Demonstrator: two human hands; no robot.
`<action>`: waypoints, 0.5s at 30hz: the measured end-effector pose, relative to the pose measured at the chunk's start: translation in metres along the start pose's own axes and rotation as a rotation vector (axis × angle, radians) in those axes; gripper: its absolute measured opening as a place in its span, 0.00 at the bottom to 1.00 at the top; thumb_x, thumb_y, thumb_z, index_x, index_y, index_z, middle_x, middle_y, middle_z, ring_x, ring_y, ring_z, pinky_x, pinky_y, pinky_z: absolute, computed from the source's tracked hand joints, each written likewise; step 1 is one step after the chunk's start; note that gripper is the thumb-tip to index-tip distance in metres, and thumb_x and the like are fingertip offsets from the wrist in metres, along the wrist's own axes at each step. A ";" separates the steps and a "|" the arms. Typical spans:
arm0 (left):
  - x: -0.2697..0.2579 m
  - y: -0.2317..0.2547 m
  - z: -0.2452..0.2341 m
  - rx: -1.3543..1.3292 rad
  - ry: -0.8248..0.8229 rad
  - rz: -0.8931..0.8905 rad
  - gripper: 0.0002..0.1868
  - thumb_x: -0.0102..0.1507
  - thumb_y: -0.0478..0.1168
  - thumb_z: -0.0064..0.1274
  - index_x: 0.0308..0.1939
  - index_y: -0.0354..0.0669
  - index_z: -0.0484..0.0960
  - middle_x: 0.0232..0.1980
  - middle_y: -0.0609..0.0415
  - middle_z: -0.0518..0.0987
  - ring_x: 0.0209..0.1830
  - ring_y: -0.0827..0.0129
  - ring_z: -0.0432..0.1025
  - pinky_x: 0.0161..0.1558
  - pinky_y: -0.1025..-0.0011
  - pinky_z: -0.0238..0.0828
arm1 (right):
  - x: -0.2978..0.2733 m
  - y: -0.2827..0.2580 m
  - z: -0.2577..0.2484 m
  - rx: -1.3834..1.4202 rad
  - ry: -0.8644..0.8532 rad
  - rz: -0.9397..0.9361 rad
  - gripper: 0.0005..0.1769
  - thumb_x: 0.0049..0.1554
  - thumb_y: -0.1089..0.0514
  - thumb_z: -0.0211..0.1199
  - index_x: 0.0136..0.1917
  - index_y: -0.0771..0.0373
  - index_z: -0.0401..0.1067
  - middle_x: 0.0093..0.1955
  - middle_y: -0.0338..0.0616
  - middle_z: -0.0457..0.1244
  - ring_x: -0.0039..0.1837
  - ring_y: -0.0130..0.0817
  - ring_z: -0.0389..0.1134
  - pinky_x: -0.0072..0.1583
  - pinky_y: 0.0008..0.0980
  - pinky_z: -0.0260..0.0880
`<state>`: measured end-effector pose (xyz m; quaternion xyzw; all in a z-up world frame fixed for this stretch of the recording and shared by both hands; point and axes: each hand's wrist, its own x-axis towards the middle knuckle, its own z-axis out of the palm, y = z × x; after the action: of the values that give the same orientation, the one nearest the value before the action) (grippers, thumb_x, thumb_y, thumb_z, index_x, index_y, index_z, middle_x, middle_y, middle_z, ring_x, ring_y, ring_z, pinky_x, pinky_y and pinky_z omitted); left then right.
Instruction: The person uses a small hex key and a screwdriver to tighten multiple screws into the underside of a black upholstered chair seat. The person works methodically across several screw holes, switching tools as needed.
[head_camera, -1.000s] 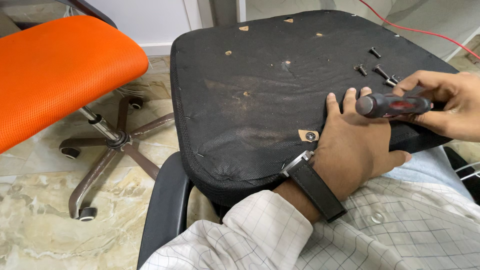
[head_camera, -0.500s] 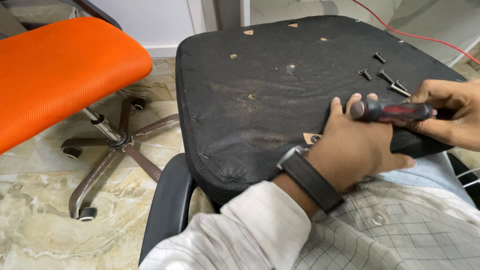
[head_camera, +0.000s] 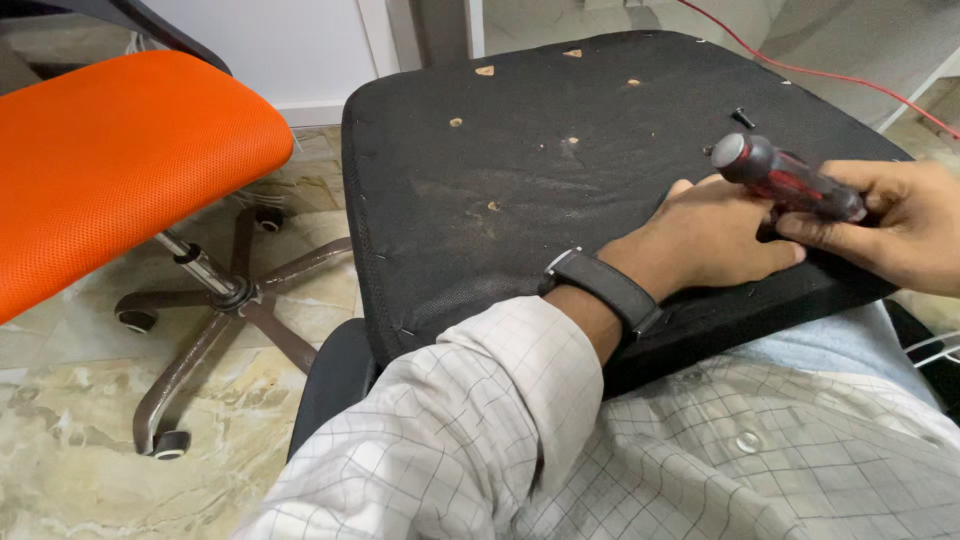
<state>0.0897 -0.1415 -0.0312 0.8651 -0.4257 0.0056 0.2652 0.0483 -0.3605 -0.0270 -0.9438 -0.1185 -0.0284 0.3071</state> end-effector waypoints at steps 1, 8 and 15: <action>-0.001 0.000 0.001 -0.035 0.038 0.008 0.25 0.56 0.60 0.54 0.51 0.55 0.83 0.51 0.59 0.85 0.58 0.62 0.75 0.57 0.51 0.67 | 0.002 0.000 0.000 -0.006 -0.014 0.017 0.11 0.62 0.59 0.65 0.57 0.64 0.77 0.38 0.47 0.71 0.37 0.28 0.74 0.41 0.29 0.73; -0.003 0.003 -0.001 -0.144 0.227 0.091 0.20 0.57 0.55 0.60 0.47 0.50 0.82 0.45 0.57 0.86 0.50 0.63 0.80 0.52 0.58 0.72 | 0.006 -0.001 -0.007 0.221 0.022 0.146 0.15 0.59 0.58 0.59 0.59 0.61 0.74 0.36 0.42 0.71 0.34 0.23 0.66 0.36 0.24 0.65; -0.014 0.007 -0.012 -0.349 0.204 0.066 0.09 0.56 0.45 0.63 0.35 0.48 0.80 0.32 0.61 0.85 0.34 0.71 0.81 0.39 0.68 0.77 | 0.014 0.000 -0.019 0.544 0.164 0.044 0.22 0.67 0.45 0.56 0.36 0.58 0.58 0.22 0.30 0.47 0.20 0.21 0.45 0.23 0.25 0.42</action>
<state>0.0783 -0.1296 -0.0208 0.7866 -0.4192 0.0279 0.4525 0.0623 -0.3691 -0.0096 -0.8236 -0.0762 -0.0652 0.5583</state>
